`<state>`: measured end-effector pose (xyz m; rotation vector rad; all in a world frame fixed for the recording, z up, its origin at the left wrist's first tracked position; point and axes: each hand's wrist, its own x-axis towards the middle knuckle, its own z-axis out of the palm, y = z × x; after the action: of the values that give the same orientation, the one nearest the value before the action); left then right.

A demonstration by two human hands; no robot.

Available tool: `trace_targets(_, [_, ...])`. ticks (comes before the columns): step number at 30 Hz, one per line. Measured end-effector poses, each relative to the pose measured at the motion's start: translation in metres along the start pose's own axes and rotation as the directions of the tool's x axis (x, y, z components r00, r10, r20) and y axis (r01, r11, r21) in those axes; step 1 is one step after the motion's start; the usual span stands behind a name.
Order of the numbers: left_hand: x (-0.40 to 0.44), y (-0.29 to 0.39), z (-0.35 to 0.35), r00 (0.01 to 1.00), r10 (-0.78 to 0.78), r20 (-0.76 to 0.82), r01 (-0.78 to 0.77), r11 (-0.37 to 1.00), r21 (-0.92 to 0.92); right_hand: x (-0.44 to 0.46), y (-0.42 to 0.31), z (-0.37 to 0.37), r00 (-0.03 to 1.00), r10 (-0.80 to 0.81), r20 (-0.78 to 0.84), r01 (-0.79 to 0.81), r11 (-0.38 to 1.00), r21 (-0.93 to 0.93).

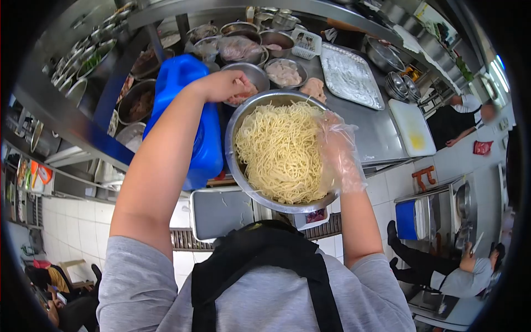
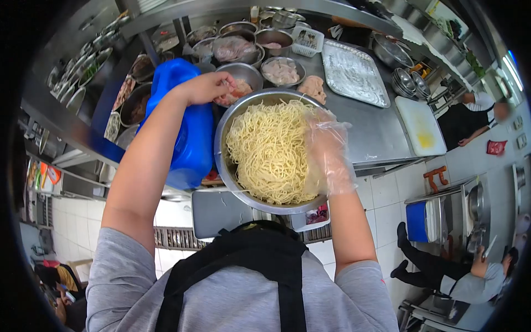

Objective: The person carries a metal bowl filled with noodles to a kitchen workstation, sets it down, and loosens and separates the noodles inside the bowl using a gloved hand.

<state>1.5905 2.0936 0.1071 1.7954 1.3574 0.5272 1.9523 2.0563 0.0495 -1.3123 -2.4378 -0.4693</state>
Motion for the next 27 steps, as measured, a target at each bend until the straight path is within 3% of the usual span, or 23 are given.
trace_targets(1, [-0.002, 0.009, 0.002, 0.998, 0.042, -0.04, -0.041, 0.999, 0.011, 0.005, -0.002, -0.011, 1.0, 0.012, -0.017, -0.012, 1.0, -0.002])
trace_targets(3, [-0.007, 0.019, 0.005, 0.995, 0.08, -0.055, -0.081, 0.997, -0.004, 0.009, -0.016, -0.034, 0.997, 0.075, -0.004, -0.069, 0.932, 0.356])
trace_targets(6, [-0.005, 0.011, 0.002, 0.994, 0.088, -0.057, -0.089, 0.996, -0.014, 0.007, -0.036, -0.056, 0.99, 0.132, 0.043, -0.114, 0.597, 0.794])
trace_targets(10, [-0.008, 0.009, -0.003, 0.994, 0.077, -0.083, -0.08, 0.996, -0.034, -0.012, -0.043, -0.004, 0.956, 0.294, 0.018, -0.199, 0.599, 0.775])
trace_targets(11, [-0.008, 0.008, -0.003, 0.994, 0.077, -0.083, -0.08, 0.996, -0.028, -0.021, -0.049, 0.025, 0.942, 0.336, -0.009, -0.113, 0.341, 0.933])
trace_targets(12, [-0.007, 0.007, -0.002, 0.994, 0.079, -0.082, -0.081, 0.996, -0.022, -0.017, -0.044, 0.004, 0.99, 0.124, -0.063, -0.038, 0.676, 0.736])
trace_targets(13, [-0.007, 0.009, -0.002, 0.994, 0.074, -0.085, -0.075, 0.997, -0.004, -0.013, -0.039, -0.019, 0.989, -0.094, -0.114, 0.135, 0.885, 0.446])
trace_targets(14, [-0.007, 0.01, -0.001, 0.994, 0.079, -0.081, -0.079, 0.997, 0.01, -0.01, -0.032, -0.026, 0.989, -0.084, -0.125, 0.131, 0.885, 0.448])
trace_targets(16, [-0.009, 0.013, -0.001, 0.992, 0.021, -0.121, -0.02, 1.0, 0.013, -0.006, -0.022, -0.035, 0.988, 0.022, -0.15, 0.095, 0.678, 0.729])
trace_targets(17, [-0.01, 0.014, -0.001, 0.986, 0.056, -0.157, -0.035, 0.991, 0.132, 0.001, -0.014, -0.045, 0.984, 0.135, -0.119, -0.007, 0.69, 0.724])
trace_targets(18, [-0.011, 0.016, -0.002, 0.986, 0.06, -0.153, -0.037, 0.988, 0.148, 0.002, -0.002, -0.033, 0.981, 0.147, -0.129, -0.007, 0.685, 0.728])
trace_targets(20, [-0.01, 0.017, -0.001, 0.978, 0.06, -0.2, -0.019, 0.98, 0.2, -0.004, 0.024, 0.028, 0.819, 0.569, -0.073, -0.273, 0.497, 0.824])
trace_targets(21, [-0.009, 0.017, 0.0, 0.972, 0.088, -0.217, -0.041, 0.977, 0.211, 0.001, 0.017, 0.033, 0.86, 0.506, -0.062, -0.35, 0.674, 0.651])
trace_targets(22, [-0.008, 0.018, 0.0, 0.973, 0.094, -0.211, -0.045, 0.974, 0.223, 0.0, 0.015, 0.033, 0.854, 0.516, -0.067, -0.352, 0.668, 0.655])
trace_targets(24, [-0.01, 0.021, 0.0, 0.944, 0.17, -0.282, -0.05, 0.921, 0.387, 0.005, 0.005, 0.024, 0.962, 0.168, 0.216, -0.246, 0.879, 0.409])
trace_targets(25, [-0.018, 0.036, 0.005, 0.944, 0.165, -0.285, -0.043, 0.919, 0.391, 0.004, 0.007, 0.032, 0.994, 0.083, 0.074, -0.107, 0.895, 0.433])
trace_targets(26, [-0.025, 0.051, 0.013, 0.843, 0.329, -0.426, -0.104, 0.876, 0.471, 0.0, 0.014, 0.038, 0.995, 0.075, 0.072, -0.099, 0.893, 0.44])
trace_targets(27, [-0.032, 0.079, 0.022, 0.692, 0.488, -0.532, -0.145, 0.816, 0.56, 0.003, 0.015, 0.02, 0.991, 0.035, 0.133, -0.107, 0.799, 0.592])
